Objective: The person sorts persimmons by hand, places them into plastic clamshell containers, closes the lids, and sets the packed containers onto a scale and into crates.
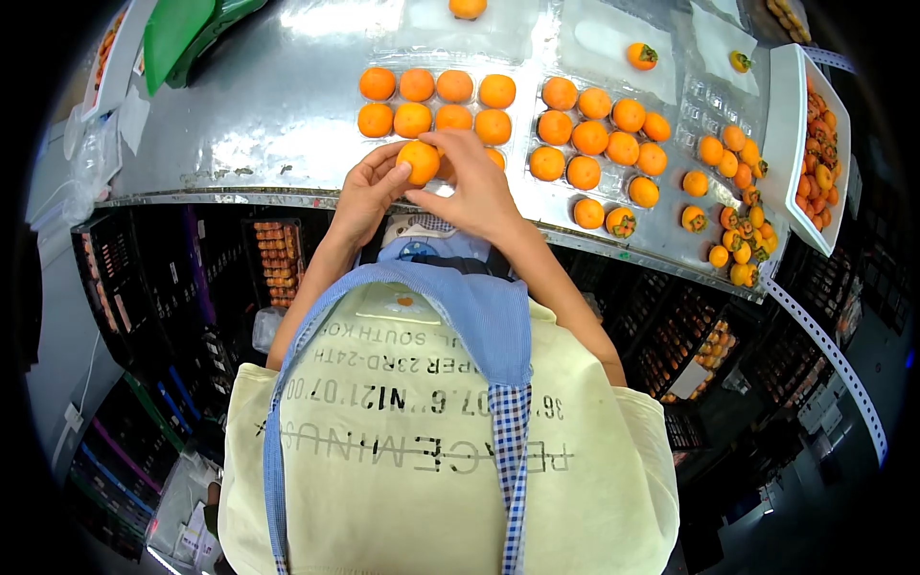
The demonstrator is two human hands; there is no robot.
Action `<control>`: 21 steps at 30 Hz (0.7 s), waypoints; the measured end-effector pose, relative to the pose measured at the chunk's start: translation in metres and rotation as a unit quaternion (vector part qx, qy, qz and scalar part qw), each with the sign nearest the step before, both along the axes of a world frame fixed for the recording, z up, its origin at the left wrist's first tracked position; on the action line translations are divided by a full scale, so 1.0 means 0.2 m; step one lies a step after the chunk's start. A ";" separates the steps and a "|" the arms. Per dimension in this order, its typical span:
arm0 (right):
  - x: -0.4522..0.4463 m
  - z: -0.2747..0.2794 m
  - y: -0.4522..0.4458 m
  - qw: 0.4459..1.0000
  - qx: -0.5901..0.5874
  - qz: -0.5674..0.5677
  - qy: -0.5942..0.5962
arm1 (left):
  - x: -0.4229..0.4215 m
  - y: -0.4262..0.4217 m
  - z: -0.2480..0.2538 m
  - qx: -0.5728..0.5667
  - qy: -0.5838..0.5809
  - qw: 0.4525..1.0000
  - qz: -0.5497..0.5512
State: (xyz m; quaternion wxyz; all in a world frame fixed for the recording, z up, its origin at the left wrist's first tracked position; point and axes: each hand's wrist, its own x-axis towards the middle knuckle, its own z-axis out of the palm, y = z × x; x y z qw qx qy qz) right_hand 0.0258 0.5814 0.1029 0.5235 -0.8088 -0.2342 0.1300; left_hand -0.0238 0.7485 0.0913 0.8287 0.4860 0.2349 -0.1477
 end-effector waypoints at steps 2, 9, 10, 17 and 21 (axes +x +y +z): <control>0.00 0.00 0.01 0.997 -0.026 -0.001 -0.074 | 0.00 -0.02 0.01 0.069 -0.015 0.997 -0.019; 0.00 0.01 -0.12 0.993 -0.036 -0.083 -0.080 | 0.00 -0.06 0.03 0.076 -0.020 0.996 -0.036; 0.01 0.01 -0.19 0.991 -0.039 -0.109 -0.071 | 0.00 -0.05 0.03 0.088 -0.012 0.995 -0.043; -0.03 -0.05 -0.86 0.927 -0.131 -0.344 -0.069 | 0.01 -0.02 -0.05 0.108 -0.004 0.993 -0.052; -0.15 -0.12 -1.17 0.857 -0.224 -0.463 -0.033 | 0.02 -0.03 -0.04 0.119 0.008 0.991 -0.053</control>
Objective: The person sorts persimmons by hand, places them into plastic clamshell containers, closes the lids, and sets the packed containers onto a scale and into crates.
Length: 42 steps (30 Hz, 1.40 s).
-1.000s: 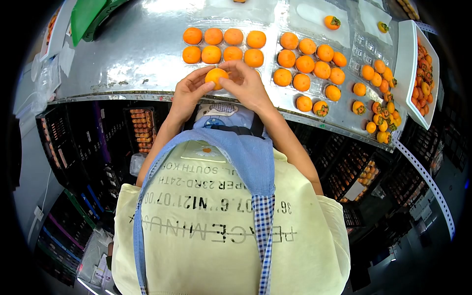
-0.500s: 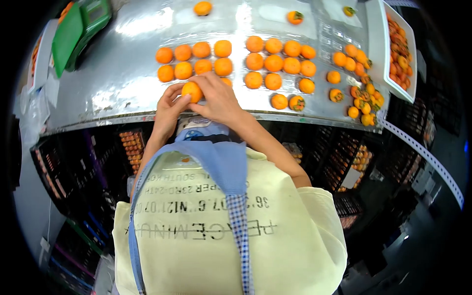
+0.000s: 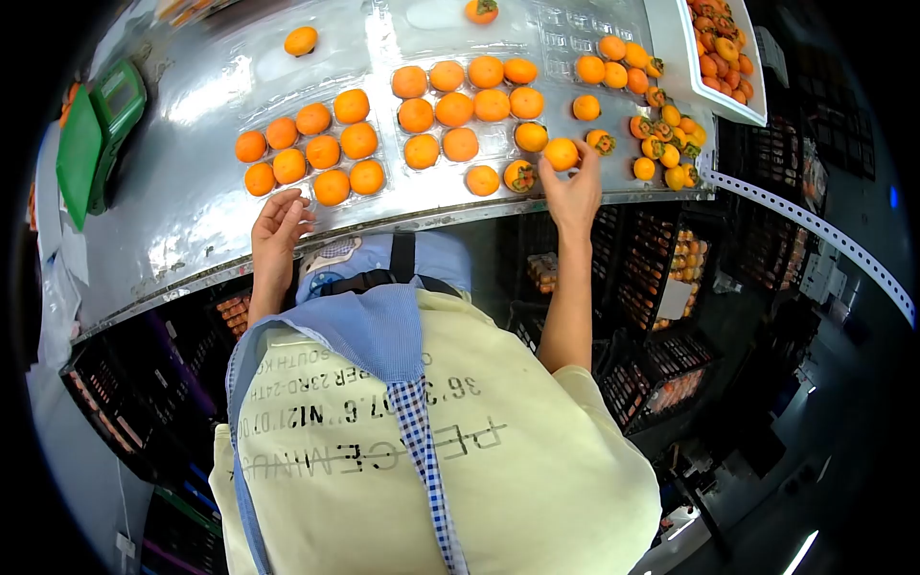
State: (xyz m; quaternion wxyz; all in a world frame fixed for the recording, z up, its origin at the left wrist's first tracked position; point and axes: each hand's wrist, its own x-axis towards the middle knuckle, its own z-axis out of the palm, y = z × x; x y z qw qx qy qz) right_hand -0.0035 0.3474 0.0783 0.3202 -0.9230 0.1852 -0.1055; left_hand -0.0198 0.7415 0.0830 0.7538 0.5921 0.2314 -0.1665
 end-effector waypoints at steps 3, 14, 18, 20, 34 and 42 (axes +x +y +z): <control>-0.06 -0.05 -0.10 0.991 -0.084 -0.035 0.099 | 0.00 0.00 -0.01 -0.002 -0.005 1.000 -0.007; 0.12 0.05 0.24 0.990 -0.041 0.137 0.006 | 0.00 0.00 -0.02 0.004 -0.008 1.000 -0.003; 0.15 0.02 0.45 0.949 -0.206 0.237 0.044 | 0.00 0.00 -0.01 0.008 -0.023 1.000 -0.003; 0.15 0.00 0.46 0.954 -0.197 0.224 0.044 | -0.01 0.00 0.00 0.009 -0.018 1.000 0.006; 0.10 0.18 0.55 0.695 0.694 0.123 0.143 | 0.10 -0.17 0.24 0.086 -0.183 0.967 -0.156; 0.06 0.17 0.76 0.580 0.761 0.174 0.232 | 0.13 -0.29 0.34 0.128 -0.268 0.934 -0.199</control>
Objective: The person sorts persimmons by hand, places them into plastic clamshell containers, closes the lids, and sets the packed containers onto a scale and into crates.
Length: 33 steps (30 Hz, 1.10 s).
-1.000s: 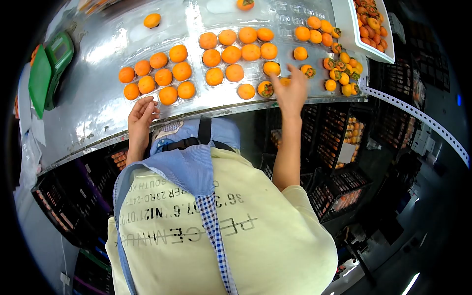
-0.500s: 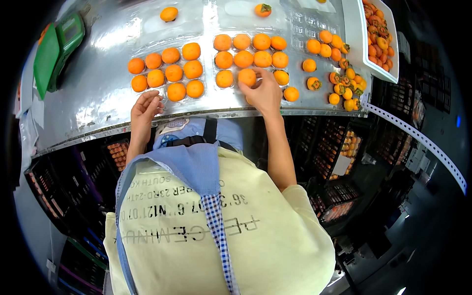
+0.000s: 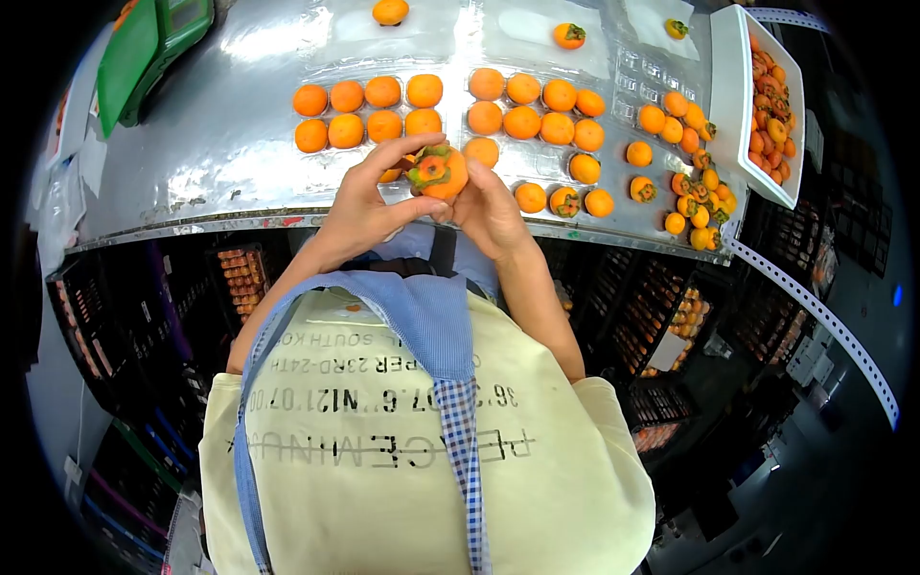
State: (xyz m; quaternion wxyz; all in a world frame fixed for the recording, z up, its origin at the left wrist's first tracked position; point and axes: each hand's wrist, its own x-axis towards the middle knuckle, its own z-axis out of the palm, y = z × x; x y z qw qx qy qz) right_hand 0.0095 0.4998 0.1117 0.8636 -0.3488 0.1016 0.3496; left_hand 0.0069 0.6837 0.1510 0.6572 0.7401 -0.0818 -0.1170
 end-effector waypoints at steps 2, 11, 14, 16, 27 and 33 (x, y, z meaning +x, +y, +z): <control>0.00 -0.01 0.02 1.000 -0.005 0.010 -0.007 | -0.01 0.01 -0.01 -0.002 0.007 1.000 0.002; 0.02 0.04 0.02 0.991 -0.032 0.027 -0.130 | 0.00 0.08 -0.04 0.025 -0.128 0.990 -0.045; 0.02 0.05 0.02 0.982 -0.045 -0.015 -0.182 | -0.03 0.07 -0.01 -0.043 -0.033 0.998 -0.021; 0.03 0.06 0.02 0.980 -0.060 -0.026 -0.186 | -0.04 0.06 -0.01 -0.099 0.034 0.994 -0.010; 0.05 0.05 0.05 0.931 -0.133 -0.046 -0.337 | -0.04 0.02 -0.03 -0.236 0.160 0.955 0.080; 0.06 0.07 0.07 0.953 -0.143 -0.020 -0.268 | -0.05 0.02 -0.01 -0.056 0.012 0.992 0.114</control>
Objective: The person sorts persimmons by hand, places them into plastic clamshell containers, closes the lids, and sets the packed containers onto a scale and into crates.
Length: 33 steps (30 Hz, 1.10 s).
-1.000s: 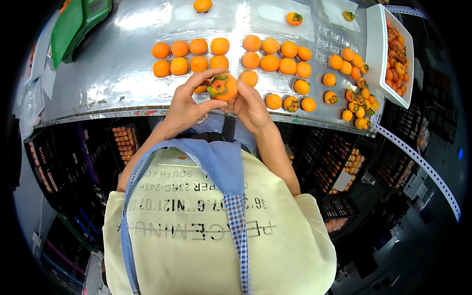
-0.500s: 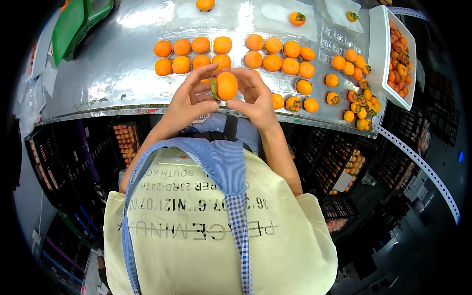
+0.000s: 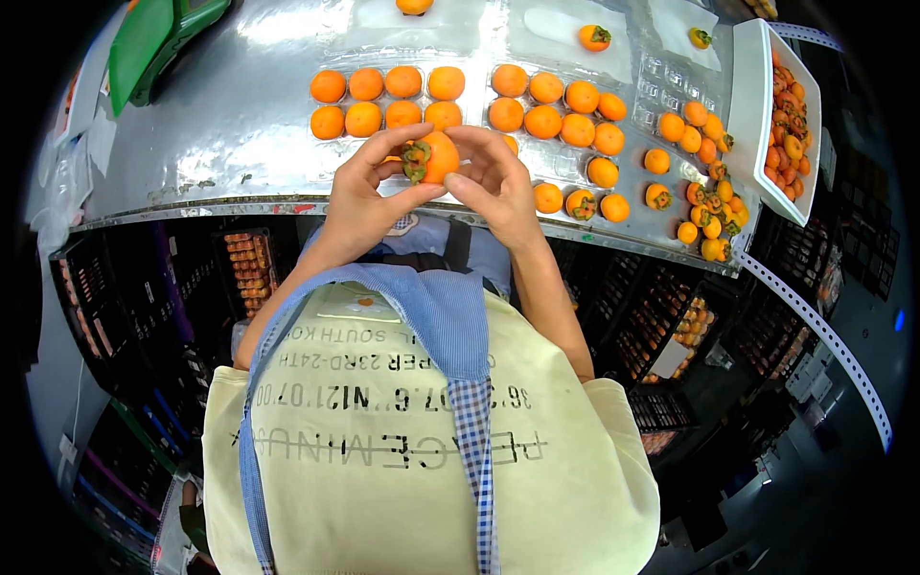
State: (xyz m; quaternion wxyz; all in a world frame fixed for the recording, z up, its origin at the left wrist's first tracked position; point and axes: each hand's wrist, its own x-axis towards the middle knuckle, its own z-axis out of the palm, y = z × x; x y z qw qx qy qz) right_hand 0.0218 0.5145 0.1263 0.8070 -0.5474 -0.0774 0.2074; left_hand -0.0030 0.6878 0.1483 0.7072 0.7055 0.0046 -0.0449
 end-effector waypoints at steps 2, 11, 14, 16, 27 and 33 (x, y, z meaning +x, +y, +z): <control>0.00 -0.01 0.01 1.000 -0.024 -0.005 0.000 | 0.00 0.00 0.00 0.029 -0.019 0.999 0.001; 0.00 0.01 0.02 0.993 -0.105 -0.040 -0.018 | 0.00 0.01 -0.02 -0.082 0.057 0.995 -0.022; -0.01 0.01 0.03 0.989 -0.132 -0.059 -0.043 | 0.00 0.02 0.01 -0.139 0.107 0.984 -0.014; -0.02 0.01 0.04 0.984 -0.154 -0.065 -0.067 | 0.00 0.00 0.01 -0.109 0.100 0.989 0.011; -0.04 -0.01 0.08 0.993 -0.108 -0.045 0.009 | 0.01 0.03 0.00 -0.012 0.129 0.992 0.012; -0.05 -0.02 0.08 0.994 -0.102 -0.023 0.027 | 0.01 0.04 -0.06 0.027 0.088 0.996 0.007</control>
